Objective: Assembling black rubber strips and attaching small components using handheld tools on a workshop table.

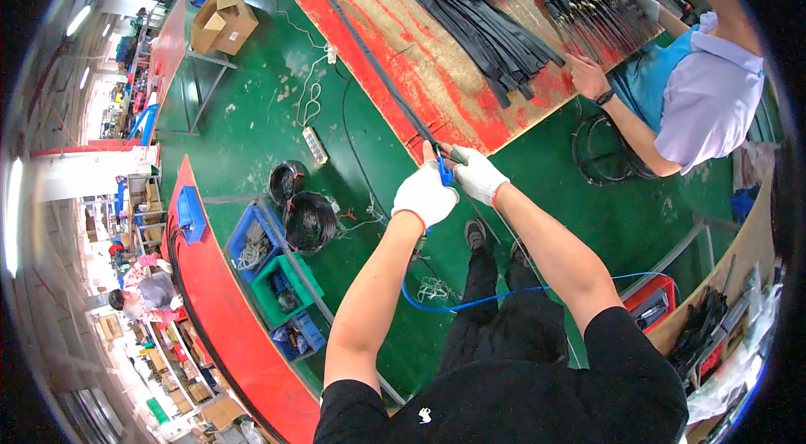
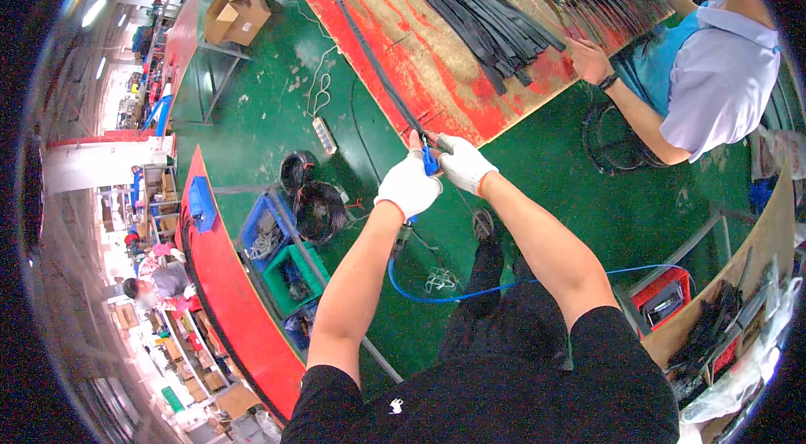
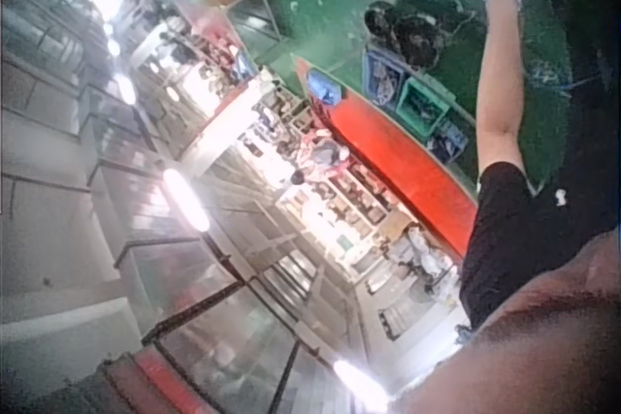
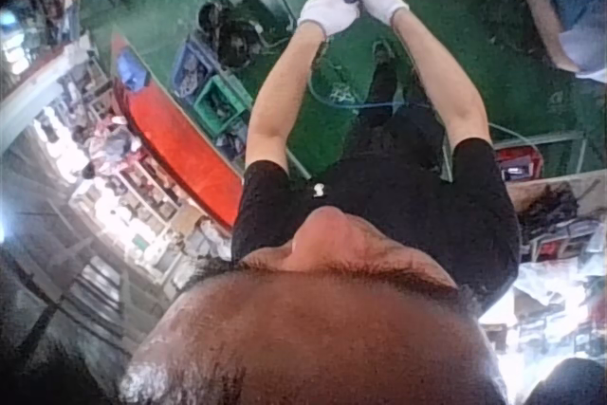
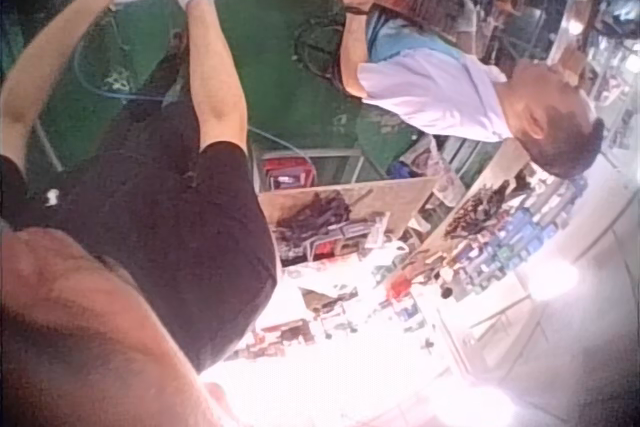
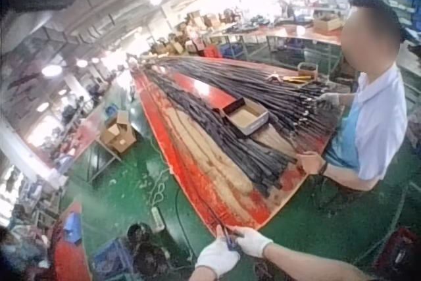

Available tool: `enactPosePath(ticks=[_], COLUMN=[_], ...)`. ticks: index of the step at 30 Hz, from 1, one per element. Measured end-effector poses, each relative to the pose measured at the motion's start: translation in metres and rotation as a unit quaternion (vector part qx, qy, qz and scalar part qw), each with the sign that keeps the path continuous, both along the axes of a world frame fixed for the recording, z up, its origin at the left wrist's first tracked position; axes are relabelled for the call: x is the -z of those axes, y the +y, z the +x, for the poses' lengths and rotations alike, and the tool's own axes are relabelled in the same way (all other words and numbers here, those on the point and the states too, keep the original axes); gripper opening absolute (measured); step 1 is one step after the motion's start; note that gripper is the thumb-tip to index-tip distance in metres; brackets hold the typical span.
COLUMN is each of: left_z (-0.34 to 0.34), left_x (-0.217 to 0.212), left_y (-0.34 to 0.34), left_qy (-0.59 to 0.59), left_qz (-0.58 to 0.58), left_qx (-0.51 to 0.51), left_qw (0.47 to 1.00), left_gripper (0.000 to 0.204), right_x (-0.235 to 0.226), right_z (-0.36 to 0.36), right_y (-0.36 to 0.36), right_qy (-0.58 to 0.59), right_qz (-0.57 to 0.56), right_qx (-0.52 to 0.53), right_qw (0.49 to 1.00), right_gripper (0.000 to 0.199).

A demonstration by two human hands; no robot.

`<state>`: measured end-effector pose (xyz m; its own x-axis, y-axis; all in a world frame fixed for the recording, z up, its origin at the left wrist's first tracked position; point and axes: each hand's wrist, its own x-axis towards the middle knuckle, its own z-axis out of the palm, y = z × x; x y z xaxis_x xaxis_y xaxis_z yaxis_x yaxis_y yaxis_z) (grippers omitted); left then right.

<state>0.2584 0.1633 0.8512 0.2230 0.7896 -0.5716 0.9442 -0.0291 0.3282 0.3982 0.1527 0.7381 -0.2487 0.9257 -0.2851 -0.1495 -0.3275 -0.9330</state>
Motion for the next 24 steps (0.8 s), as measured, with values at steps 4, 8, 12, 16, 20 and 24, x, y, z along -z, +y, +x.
enactPosePath(ticks=[4, 8, 12, 16, 20, 24], left_z=[-0.006, -0.007, -0.001, 0.005, 0.010, 0.017], left_x=[-0.005, -0.007, -0.007, -0.006, -0.006, -0.004], left_y=[0.006, 0.011, 0.013, 0.010, 0.009, 0.011], left_qy=[-0.027, -0.042, -0.036, -0.017, 0.002, 0.047], left_qz=[-0.036, -0.066, -0.060, -0.023, -0.012, 0.011], left_qx=[0.017, -0.004, -0.022, -0.011, -0.020, -0.036], left_qw=[0.999, 0.997, 0.997, 1.000, 1.000, 0.998], left_gripper=[0.108, 0.112, 0.112, 0.105, 0.108, 0.110], right_x=[-0.015, -0.012, -0.005, -0.002, -0.004, -0.003], right_z=[0.008, 0.009, 0.009, 0.010, 0.007, 0.009], right_y=[0.000, 0.003, 0.004, 0.003, 0.002, 0.003], right_qy=[0.044, 0.048, 0.058, 0.068, 0.028, -0.034], right_qz=[-0.032, -0.037, -0.038, -0.042, -0.009, 0.033], right_qx=[-0.019, -0.031, -0.024, -0.013, 0.005, -0.008], right_qw=[0.998, 0.998, 0.997, 0.997, 1.000, 0.999], right_gripper=[0.053, 0.051, 0.051, 0.050, 0.049, 0.049])
